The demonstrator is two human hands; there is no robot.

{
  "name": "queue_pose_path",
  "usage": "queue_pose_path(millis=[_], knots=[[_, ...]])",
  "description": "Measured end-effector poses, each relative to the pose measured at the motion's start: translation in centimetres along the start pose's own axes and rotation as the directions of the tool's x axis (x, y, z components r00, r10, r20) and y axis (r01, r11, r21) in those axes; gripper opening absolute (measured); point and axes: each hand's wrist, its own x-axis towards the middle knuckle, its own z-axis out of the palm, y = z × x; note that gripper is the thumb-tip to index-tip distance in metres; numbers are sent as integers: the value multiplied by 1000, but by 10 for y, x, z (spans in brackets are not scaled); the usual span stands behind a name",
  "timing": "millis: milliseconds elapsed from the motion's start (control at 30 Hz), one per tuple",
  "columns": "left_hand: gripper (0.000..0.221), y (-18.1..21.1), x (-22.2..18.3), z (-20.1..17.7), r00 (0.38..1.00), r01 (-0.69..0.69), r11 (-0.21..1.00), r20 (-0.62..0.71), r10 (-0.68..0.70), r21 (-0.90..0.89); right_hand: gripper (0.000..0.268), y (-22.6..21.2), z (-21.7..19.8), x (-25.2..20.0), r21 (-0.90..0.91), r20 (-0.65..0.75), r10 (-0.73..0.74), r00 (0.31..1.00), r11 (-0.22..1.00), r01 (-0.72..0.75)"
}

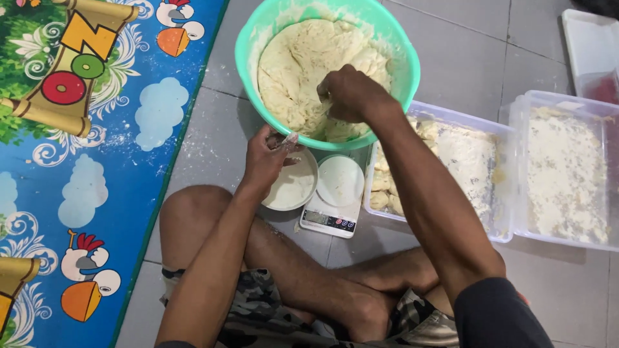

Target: The person is portioning dough by pulling small pieces from a large bowl, weighing each piece on a digital scale to ensure consistency, and then placing the shaped balls into a plastic tray.

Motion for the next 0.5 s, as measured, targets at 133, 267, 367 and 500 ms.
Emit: queue_pose_path(millis=[133,267,367,500], knots=[[37,-4,4,2,994,77,997,-79,-76,8,9,-4,-44,-21,92,162,-7,987,996,-8],[41,-1,4,4,994,87,996,-64,-87,-4,3,25,-58,-25,284,118,-165,979,950,126],[41,-4,6,5,995,90,996,-43,-90,3,16,49,-70,-38,743,-71,-179,981,647,172],[41,-2,1,2,995,100,995,-25,-100,5,32,72,-102,-63,780,-47,-53,998,622,70]])
